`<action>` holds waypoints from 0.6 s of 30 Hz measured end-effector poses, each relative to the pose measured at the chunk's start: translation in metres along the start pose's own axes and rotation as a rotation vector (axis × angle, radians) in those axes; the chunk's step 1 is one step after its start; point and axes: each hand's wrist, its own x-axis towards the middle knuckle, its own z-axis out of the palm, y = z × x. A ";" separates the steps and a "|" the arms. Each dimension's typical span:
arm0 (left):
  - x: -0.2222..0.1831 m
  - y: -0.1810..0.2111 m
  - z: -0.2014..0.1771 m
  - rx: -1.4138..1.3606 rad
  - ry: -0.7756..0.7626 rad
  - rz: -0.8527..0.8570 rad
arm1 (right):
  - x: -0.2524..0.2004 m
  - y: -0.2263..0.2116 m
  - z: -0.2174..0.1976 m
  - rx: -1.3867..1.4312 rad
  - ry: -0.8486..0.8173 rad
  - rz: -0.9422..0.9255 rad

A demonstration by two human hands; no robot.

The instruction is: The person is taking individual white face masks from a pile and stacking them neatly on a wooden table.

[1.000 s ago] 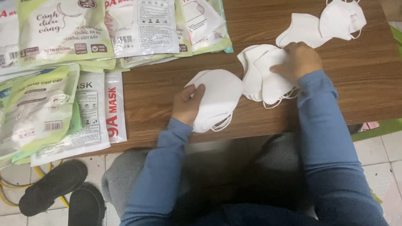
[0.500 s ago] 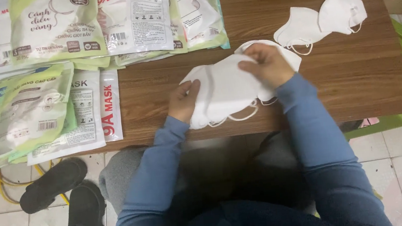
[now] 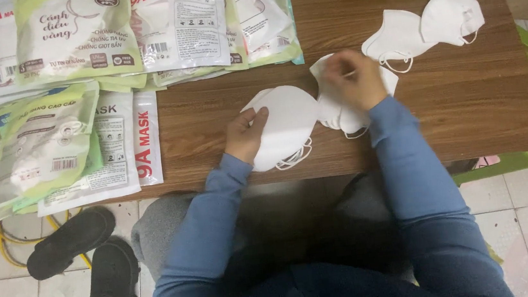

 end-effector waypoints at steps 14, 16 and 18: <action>0.001 0.002 -0.002 0.093 -0.002 -0.034 | 0.009 -0.007 -0.042 -0.601 -0.299 0.528; 0.002 0.000 -0.002 0.095 -0.004 -0.033 | 0.008 -0.014 -0.043 -0.624 -0.290 0.527; 0.001 0.001 -0.002 0.085 0.002 -0.044 | 0.008 -0.020 -0.044 -0.719 -0.273 0.493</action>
